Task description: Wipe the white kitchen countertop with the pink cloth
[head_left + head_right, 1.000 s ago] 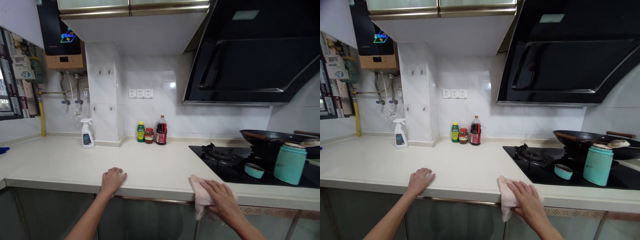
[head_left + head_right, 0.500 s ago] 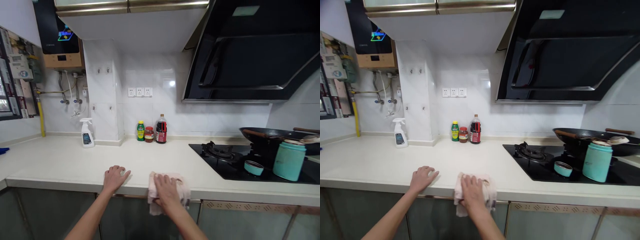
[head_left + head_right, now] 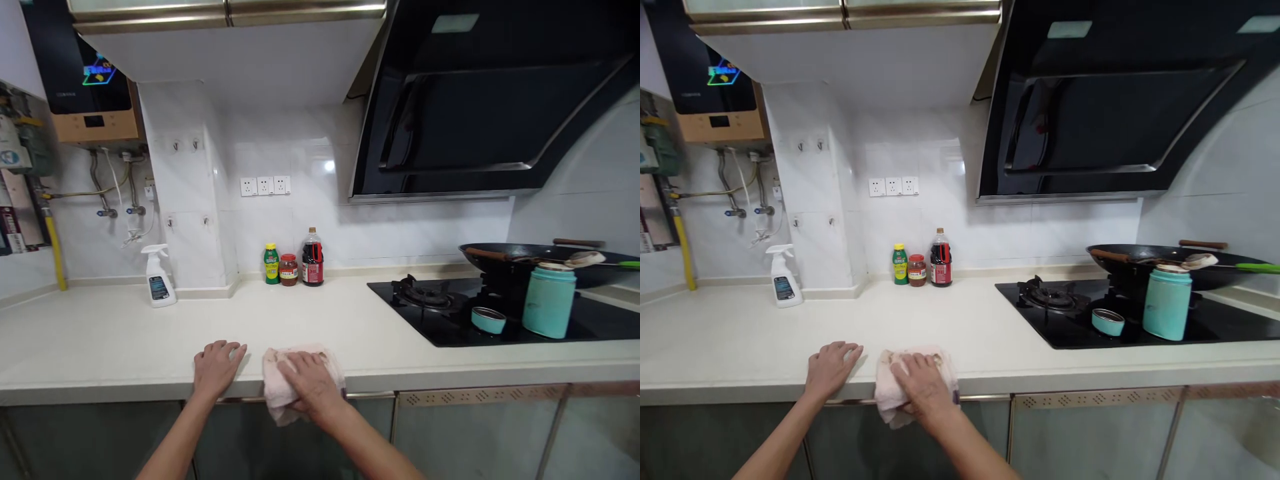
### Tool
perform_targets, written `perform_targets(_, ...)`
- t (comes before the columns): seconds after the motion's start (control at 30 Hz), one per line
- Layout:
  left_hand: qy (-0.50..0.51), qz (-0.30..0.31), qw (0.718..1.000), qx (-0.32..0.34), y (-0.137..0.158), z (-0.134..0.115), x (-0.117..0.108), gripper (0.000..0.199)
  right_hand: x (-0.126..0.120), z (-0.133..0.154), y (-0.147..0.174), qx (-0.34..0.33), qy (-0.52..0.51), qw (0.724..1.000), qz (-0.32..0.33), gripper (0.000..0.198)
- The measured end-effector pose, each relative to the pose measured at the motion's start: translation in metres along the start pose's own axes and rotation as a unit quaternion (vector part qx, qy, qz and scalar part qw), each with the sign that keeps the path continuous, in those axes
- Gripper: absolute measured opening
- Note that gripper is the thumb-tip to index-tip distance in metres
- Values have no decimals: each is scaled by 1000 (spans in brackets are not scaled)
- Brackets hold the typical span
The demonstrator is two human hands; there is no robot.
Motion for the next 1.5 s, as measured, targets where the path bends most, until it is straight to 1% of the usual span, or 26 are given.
perform_targets(0.1, 8, 6, 1000, -6, -1, 1, 2, 38, 5, -52, 44, 32, -1, 999, -2, 86)
perform_targets(0.23, 10, 13, 1000, -7, -2, 2, 4, 39, 15, -134, 112, 106, 24, 994, 18, 77)
perform_targets(0.3, 10, 20, 1000, -7, -3, 2, 5, 41, 17, -169, 141, 132, 23, 991, 26, 70)
perform_targets(0.37, 10, 28, 1000, -9, -3, 1, 5, 44, 14, -194, 159, 162, 6, 986, 35, 62)
perform_targets(0.43, 13, 35, 999, -13, -3, 0, 6, 46, 7, -206, 163, 211, -12, 975, 63, 52)
perform_targets(0.47, 16, 37, 999, -16, -4, 0, 6, 47, 3, -208, 159, 236, -17, 968, 82, 47)
perform_targets(0.53, 22, 41, 999, -22, -5, -1, 7, 49, -3, -204, 141, 280, -10, 953, 114, 46)
perform_targets(0.63, 17, 36, 999, -28, -6, -1, 8, 51, -2, -183, 92, 322, 17, 936, 140, 48)
perform_targets(0.7, 10, 29, 999, -27, -5, -1, 9, 51, 5, -160, 51, 328, 22, 931, 160, 47)
perform_targets(0.77, 1, 23, 1000, -21, -5, -2, 9, 49, 12, -131, 9, 308, 7, 936, 173, 49)
perform_targets(0.87, -11, 16, 1000, -12, -3, -3, 8, 47, 15, -83, -43, 245, -37, 953, 176, 60)
perform_targets(0.93, -18, 8, 1000, -3, -1, -3, 7, 47, 12, -56, -63, 183, -73, 965, 171, 66)
perform_targets(0.97, -22, 4, 1000, 2, 0, -3, 6, 46, 9, -46, -67, 150, -91, 970, 167, 68)
perform_targets(1.0, -25, 1, 1000, 7, 1, -3, 5, 45, 6, -39, -68, 118, -107, 973, 164, 70)
perform_targets(1.07, -26, 2, 1000, 13, 1, -2, 6, 44, 0, -34, -59, 68, -133, 976, 161, 74)
perform_targets(1.1, -25, 2, 1000, 16, 1, -1, 6, 43, -2, -37, -51, 54, -141, 975, 161, 74)
perform_targets(1.17, -26, 1, 999, 18, 1, 1, 7, 41, -6, -50, -30, 46, -147, 975, 163, 70)
perform_targets(1.23, -30, 1, 999, 21, 1, 2, 9, 41, -6, -69, -8, 63, -137, 975, 163, 63)
perform_targets(1.37, -31, 8, 999, 24, 0, 3, 11, 41, 2, -114, 29, 134, -93, 973, 165, 57)
perform_targets(1.5, -26, 7, 999, 23, -1, 5, 13, 40, 20, -162, 47, 222, -40, 961, 161, 54)
Point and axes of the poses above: each hand's wrist, its own y-axis away from the middle knuckle, its own x-axis out of the palm, z = x × y, the point moved 3 cm from there along -y, towards the middle knuckle, and after that the axes turned 15 degrees about y, right-handed, at the moved point
